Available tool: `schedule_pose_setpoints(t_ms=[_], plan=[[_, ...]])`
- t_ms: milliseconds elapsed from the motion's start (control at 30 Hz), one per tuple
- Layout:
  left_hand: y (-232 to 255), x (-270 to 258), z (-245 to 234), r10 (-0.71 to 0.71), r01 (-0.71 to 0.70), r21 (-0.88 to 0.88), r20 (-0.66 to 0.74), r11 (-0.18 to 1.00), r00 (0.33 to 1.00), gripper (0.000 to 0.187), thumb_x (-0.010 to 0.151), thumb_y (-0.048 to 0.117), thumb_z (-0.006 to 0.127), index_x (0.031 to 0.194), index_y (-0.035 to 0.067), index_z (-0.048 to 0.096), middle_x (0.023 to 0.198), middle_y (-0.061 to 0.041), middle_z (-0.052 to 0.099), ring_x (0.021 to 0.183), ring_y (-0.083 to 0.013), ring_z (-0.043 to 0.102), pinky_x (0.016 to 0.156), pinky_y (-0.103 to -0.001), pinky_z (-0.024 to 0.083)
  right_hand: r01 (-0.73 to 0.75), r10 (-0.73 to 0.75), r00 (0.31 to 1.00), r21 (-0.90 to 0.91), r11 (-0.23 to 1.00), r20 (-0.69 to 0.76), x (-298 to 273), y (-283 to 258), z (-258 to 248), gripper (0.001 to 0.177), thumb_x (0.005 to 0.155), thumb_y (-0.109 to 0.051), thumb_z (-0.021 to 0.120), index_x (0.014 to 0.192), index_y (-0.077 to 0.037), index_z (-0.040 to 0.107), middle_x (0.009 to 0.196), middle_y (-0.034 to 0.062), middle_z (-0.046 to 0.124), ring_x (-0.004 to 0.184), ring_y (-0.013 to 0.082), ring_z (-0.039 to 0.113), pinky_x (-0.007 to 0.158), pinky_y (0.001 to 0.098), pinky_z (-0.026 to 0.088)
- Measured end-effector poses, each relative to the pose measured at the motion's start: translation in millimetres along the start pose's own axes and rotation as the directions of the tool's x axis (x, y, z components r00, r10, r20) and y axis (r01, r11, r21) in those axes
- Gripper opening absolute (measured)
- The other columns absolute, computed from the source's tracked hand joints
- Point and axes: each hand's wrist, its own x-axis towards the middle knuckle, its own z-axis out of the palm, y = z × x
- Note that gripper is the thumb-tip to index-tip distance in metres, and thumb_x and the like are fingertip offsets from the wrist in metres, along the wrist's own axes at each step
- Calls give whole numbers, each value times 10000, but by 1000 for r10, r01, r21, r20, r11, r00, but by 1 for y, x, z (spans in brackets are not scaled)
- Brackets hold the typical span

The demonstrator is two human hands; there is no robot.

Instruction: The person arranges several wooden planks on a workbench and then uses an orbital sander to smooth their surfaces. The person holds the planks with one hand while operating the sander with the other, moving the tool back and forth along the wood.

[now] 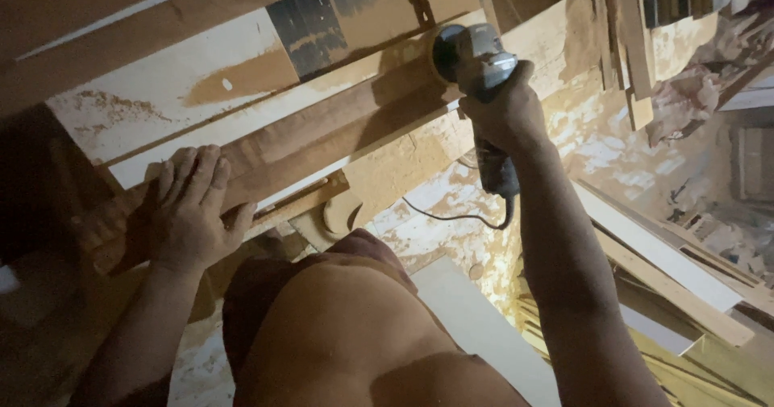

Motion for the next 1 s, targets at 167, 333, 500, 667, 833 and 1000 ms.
schedule_pose_setpoints(t_ms=[167,333,500,667,833,1000], plan=[[0,-2,1,6,-6,28,-9,1000,1000,629,973,458,677,1312,-62,779,1463,-242,704,1368,-441,636,1194,-544,423,-10,8,998,31,999,69,-19,-26,-1,736,839,-400,760,1320,-66,315,1187,319,694,973,582,682,762,651,523],[4,7,-5,33,-33,4,-42,999,999,622,1001,456,623,1256,-93,767,1431,-265,705,1285,-480,653,1140,-581,456,-86,83,996,56,995,45,-6,-8,-10,683,845,-375,759,1267,-75,314,1228,327,680,1019,553,678,790,617,547],[-5,-10,13,5,-5,16,-12,1000,1000,636,958,440,693,1320,-78,763,1498,-250,674,1372,-462,625,1210,-570,405,-25,24,998,14,1000,53,-16,-11,2,711,833,-404,750,1270,-61,305,1166,342,694,980,616,661,775,668,508],[-10,-18,28,12,-5,99,-73,995,997,688,872,550,733,1326,34,776,1469,-175,706,1444,-383,592,1267,-503,321,4,-4,1000,27,1000,-7,-8,13,-8,708,911,-413,784,1276,-75,280,1149,363,678,1100,610,668,971,720,523],[-4,-6,12,22,-16,104,-61,994,998,603,848,490,750,1239,33,797,1406,-185,726,1335,-394,666,1161,-533,448,2,-3,999,25,1000,38,-20,-12,8,749,854,-450,803,1274,-119,279,1158,316,696,1103,577,683,973,694,537],[-2,-3,8,14,-8,143,-37,990,999,594,838,488,758,1230,45,802,1354,-176,745,1284,-387,690,1096,-533,500,26,-29,997,45,999,65,-45,-48,8,759,831,-398,819,1300,-94,305,1178,338,680,1132,599,663,993,711,521]])
